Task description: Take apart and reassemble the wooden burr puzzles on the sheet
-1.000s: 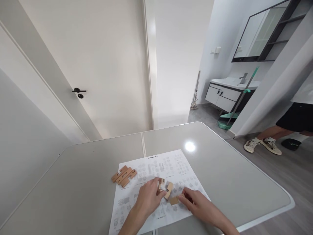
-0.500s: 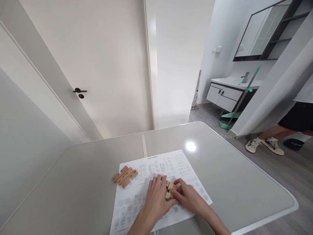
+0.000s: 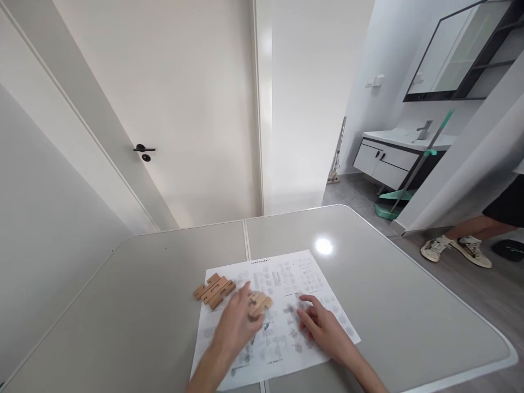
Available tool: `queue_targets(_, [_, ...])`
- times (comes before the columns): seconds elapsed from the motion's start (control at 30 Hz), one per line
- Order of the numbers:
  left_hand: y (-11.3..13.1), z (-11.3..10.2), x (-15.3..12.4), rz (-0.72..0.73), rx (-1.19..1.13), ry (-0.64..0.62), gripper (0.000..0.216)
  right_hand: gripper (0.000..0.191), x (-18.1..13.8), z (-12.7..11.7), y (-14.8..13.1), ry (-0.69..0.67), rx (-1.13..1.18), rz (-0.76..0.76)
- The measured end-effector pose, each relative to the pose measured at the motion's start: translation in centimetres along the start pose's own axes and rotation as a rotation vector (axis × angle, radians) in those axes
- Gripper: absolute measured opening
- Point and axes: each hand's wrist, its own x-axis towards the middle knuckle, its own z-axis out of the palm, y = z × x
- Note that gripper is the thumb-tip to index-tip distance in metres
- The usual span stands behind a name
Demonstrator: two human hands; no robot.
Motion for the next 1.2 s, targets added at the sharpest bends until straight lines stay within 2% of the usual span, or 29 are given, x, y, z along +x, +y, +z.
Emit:
queue_targets(0.07, [-2.8, -1.8, -0.9, -0.01, 0.004, 0.06, 0.074, 0.051, -0.2, -0.1, -0.2, -0.014, 0.009, 0.009])
queue_targets(0.13, [-5.0, -3.3, -1.7, -0.016, 0.031, 0.066, 0.077, 0.051, -0.4, -0.2, -0.4, -0.014, 0.013, 0.016])
queue_targets(0.3, [-7.6, -4.3, -2.6, 0.018, 0.064, 0.034, 0.074, 0.053, -0.4, -0.1, -0.2, -0.027, 0.009, 0.028])
queue_targets(0.47, [-8.5, -4.1, -2.2, 0.069, 0.109, 0.027, 0.073, 0.054, -0.4, -0.1, -0.2, -0.021, 0.011, 0.011])
queue_targets(0.63, [-8.8, -4.9, -2.2, 0.143, 0.184, 0.064, 0.061, 0.051, -0.4, 0.0, -0.2, 0.003, 0.045, -0.002])
queue_targets(0.7, [-9.1, -5.4, -2.0, 0.12, 0.152, 0.093, 0.056, 0.05, -0.4, 0.1, 0.0, 0.02, 0.068, -0.004])
queue_targets(0.87, [-10.2, -6.8, -0.8, -0.03, 0.156, 0.273, 0.035, 0.051, -0.4, 0.2, 0.6, 0.07, 0.054, -0.052])
queue_targets(1.0, [-10.4, -7.0, -0.4, 0.019, 0.22, 0.226, 0.027, 0.056, -0.5, 0.4, 0.8, 0.113, 0.012, -0.083])
queue_targets(1.2, [-9.6, -6.1, -1.3, 0.017, 0.229, 0.166, 0.027, 0.056, -0.5, 0.5, 1.1, 0.128, -0.024, -0.096])
